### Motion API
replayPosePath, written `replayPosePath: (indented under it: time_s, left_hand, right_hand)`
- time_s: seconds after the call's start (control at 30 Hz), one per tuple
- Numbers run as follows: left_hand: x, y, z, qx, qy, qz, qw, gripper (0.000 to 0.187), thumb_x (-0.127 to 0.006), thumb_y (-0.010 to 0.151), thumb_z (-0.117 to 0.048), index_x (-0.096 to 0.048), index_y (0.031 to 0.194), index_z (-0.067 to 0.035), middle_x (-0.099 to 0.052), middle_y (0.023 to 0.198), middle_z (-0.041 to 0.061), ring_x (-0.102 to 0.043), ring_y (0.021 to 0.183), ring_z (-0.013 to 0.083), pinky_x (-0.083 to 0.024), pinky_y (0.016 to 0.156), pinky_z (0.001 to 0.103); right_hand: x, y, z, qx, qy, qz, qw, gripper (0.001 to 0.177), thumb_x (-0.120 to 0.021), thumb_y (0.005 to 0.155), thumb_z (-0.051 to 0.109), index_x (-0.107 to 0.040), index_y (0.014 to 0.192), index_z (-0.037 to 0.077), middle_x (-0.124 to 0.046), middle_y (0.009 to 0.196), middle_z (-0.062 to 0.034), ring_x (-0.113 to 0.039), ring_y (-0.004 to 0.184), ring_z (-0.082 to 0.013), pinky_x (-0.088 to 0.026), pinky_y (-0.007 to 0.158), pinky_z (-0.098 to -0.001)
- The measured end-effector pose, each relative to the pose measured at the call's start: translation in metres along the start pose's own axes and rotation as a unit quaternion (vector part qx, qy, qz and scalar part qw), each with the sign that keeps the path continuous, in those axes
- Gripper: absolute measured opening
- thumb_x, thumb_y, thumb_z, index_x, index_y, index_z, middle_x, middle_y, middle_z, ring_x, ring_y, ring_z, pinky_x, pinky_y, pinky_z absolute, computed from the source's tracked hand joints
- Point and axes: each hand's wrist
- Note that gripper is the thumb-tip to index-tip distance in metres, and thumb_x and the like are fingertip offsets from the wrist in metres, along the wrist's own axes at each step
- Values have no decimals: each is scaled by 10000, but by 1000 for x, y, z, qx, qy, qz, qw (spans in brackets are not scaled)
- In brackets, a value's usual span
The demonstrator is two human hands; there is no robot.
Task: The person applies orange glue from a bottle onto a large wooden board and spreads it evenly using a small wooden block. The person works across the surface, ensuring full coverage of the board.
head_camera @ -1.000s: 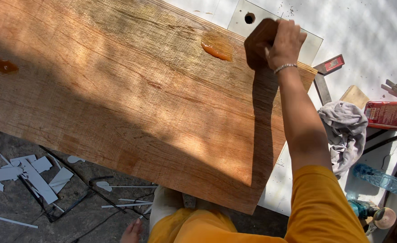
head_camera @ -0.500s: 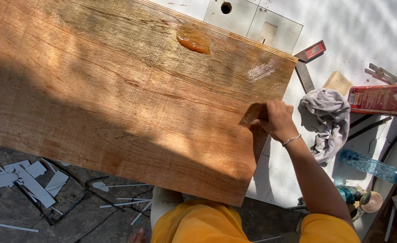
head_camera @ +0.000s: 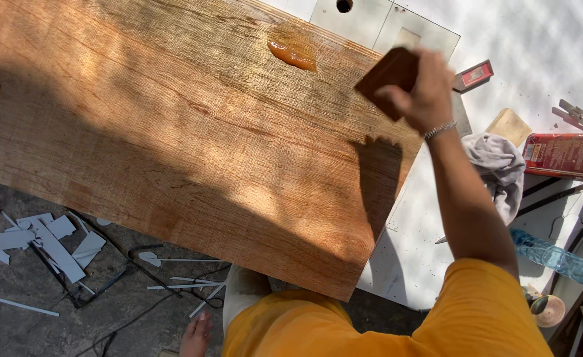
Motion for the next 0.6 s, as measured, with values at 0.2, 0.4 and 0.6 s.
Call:
replayPosePath:
  time_s: [0.2, 0.4, 0.6]
  left_hand:
    - [-7, -23, 12, 165, 8, -1, 986, 580, -626, 1013, -420, -597, 1486, -86, -655, 1432, 115, -626, 1273, 332, -454, 1027, 487]
    - [5, -6, -8, 100, 245, 18, 964, 580, -528, 974, -538, -706, 1374, -158, -724, 1357, 112, -683, 1194, 337, -494, 959, 466]
    - [-3, -80, -111, 0, 187, -2, 982, 544, -526, 1001, -462, -668, 1421, -146, -686, 1399, 84, -640, 1255, 285, -480, 1025, 421]
  right_hand:
    - [-41, -133, 65, -8, -1, 266, 964, 748, -662, 809, 727, -563, 1316, 186, -612, 1140, -53, -555, 986, -251, -410, 902, -402]
    - [-53, -2, -12, 32, -163, 13, 986, 529, -823, 850, 321, -513, 1200, 71, -493, 1071, -104, -437, 916, -281, -359, 808, -396]
    - [-20, 16, -16, -29, -108, 12, 994, 603, -820, 783, 206, -518, 1296, 112, -524, 1130, -121, -471, 978, -318, -355, 829, -433]
Point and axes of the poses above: each hand's wrist, its own y-axis towards the middle knuckle, its own x-axis out of the back of the hand, z = x × y
